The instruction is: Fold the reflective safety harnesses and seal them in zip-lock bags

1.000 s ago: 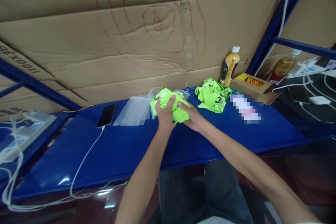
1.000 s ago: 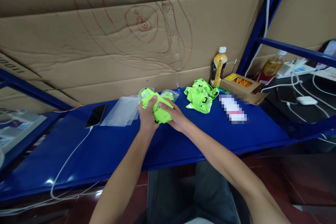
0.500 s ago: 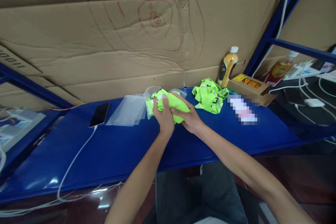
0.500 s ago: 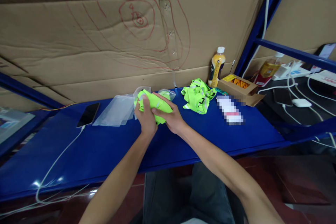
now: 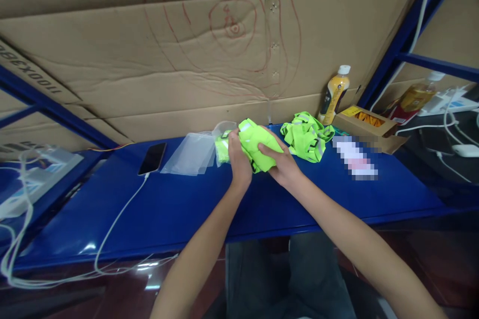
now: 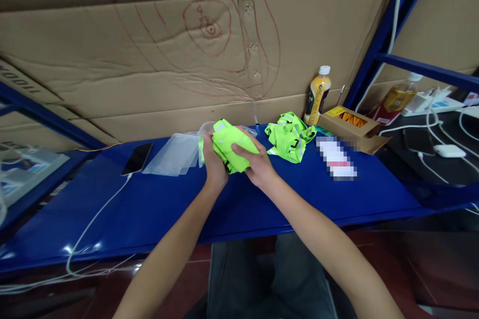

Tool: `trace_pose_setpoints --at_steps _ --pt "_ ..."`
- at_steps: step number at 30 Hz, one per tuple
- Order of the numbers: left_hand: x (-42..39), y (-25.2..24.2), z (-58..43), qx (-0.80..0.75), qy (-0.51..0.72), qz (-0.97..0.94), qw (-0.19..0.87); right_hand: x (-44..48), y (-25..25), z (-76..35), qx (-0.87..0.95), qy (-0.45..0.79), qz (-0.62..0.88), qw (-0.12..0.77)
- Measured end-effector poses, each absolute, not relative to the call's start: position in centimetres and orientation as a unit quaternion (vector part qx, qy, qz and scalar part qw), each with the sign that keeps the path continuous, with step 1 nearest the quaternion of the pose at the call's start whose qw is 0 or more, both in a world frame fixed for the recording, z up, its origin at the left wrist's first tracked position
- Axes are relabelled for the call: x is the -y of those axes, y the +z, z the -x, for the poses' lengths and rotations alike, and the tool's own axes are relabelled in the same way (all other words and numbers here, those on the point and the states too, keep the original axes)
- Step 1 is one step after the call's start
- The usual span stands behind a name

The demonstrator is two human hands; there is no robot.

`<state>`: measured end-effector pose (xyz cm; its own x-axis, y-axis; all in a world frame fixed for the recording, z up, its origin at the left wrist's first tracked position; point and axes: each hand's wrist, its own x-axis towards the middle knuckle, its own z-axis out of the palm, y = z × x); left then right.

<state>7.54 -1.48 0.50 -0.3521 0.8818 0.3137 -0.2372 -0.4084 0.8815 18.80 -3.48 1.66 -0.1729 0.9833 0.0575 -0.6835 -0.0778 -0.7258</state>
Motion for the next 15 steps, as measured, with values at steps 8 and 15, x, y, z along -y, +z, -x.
trace_pose_setpoints --at_steps 8,15 --pt "-3.1 2.7 0.7 -0.703 0.341 -0.623 -0.021 -0.6 2.5 -25.0 0.389 0.596 0.286 0.642" --pt "-4.5 0.4 3.0 -0.709 0.178 -0.682 -0.001 -1.8 0.9 -26.4 0.371 0.606 0.323 0.625"
